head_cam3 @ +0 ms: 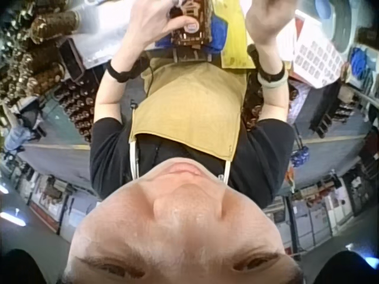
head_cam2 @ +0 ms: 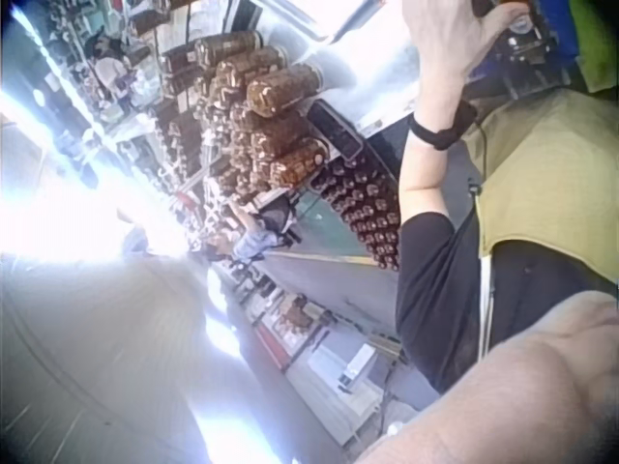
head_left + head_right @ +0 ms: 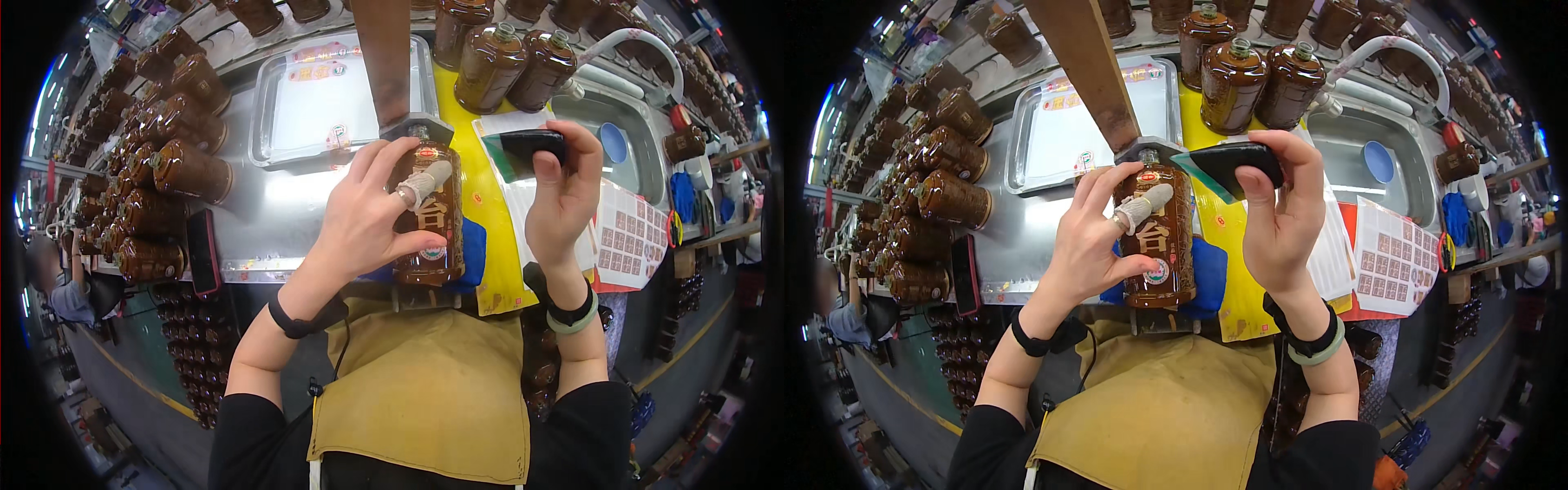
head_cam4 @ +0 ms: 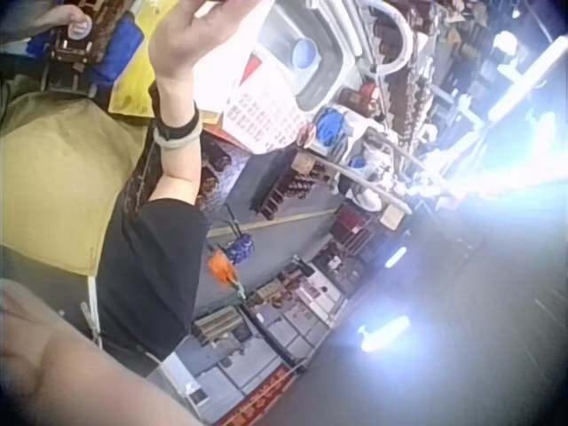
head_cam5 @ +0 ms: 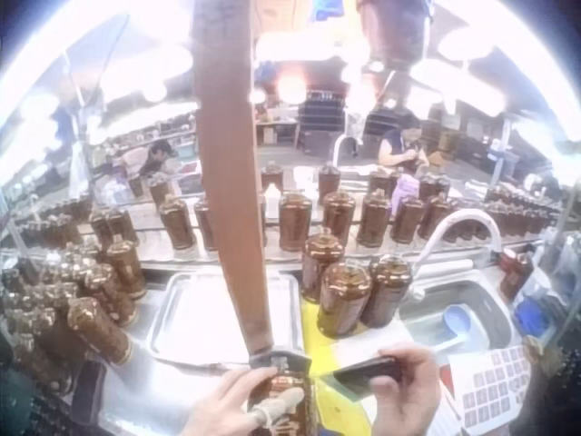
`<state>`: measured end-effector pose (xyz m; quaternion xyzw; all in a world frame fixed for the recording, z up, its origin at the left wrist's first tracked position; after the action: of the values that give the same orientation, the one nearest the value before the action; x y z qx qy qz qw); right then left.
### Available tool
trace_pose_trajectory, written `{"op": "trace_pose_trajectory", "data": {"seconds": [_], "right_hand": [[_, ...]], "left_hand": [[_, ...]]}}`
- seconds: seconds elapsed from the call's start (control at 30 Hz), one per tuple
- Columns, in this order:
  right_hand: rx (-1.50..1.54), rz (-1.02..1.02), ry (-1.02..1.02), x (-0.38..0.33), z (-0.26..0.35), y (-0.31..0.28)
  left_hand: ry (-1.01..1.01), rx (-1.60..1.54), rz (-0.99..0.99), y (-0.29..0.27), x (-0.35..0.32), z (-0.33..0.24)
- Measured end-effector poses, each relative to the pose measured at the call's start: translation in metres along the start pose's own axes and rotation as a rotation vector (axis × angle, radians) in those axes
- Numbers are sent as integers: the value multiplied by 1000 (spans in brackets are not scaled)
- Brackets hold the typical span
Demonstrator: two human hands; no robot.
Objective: The person picks up a bottle from a conveyor belt, applies a label to the front, and smooths it with a squeegee. They then rotate the bottle, apply a second label to the back, smooth it with the squeegee, and place the bottle onto a pallet.
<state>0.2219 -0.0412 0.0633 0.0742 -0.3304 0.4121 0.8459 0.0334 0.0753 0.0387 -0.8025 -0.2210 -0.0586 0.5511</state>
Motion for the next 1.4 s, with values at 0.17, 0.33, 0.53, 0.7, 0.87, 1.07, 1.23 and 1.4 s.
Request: {"op": "trace_pose_trajectory", "data": {"seconds": [0.17, 0.33, 0.53, 0.7, 0.87, 1.07, 1.23, 1.4], "right_hand": [[-12, 41, 76, 20, 0, 13], [-453, 419, -319, 3, 8, 38], [-357, 830, -402, -36, 50, 70], [-591, 484, -432, 45, 7, 69], [-452, 645, -755, -31, 30, 60], [-118, 664, -566, -45, 56, 38], [-29, 159, -210, -27, 31, -2], [-204, -267, -26, -38, 21, -23]], "left_hand": [[16, -95, 8, 7, -13, 5], [-81, -713, -161, 14, -49, 27], [-329, -827, -475, 13, -65, 39], [-375, -1022, -606, 21, -57, 31], [-373, -924, -536, 24, -63, 28], [-223, -442, -216, 16, -34, -7], [-104, -249, -136, 15, -40, -5], [-108, -259, -103, 13, -45, -7]]}}
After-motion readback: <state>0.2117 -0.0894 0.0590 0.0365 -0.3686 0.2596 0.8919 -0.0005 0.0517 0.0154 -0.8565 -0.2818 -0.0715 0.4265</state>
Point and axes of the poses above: each hand's wrist, its own x-axis towards the middle knuckle, its own y-axis out of the palm, z = x × y, the point moved 5 cm from there along x, towards the middle knuckle, and after that the axes turned 6 degrees about z, right-handed, at the moved point
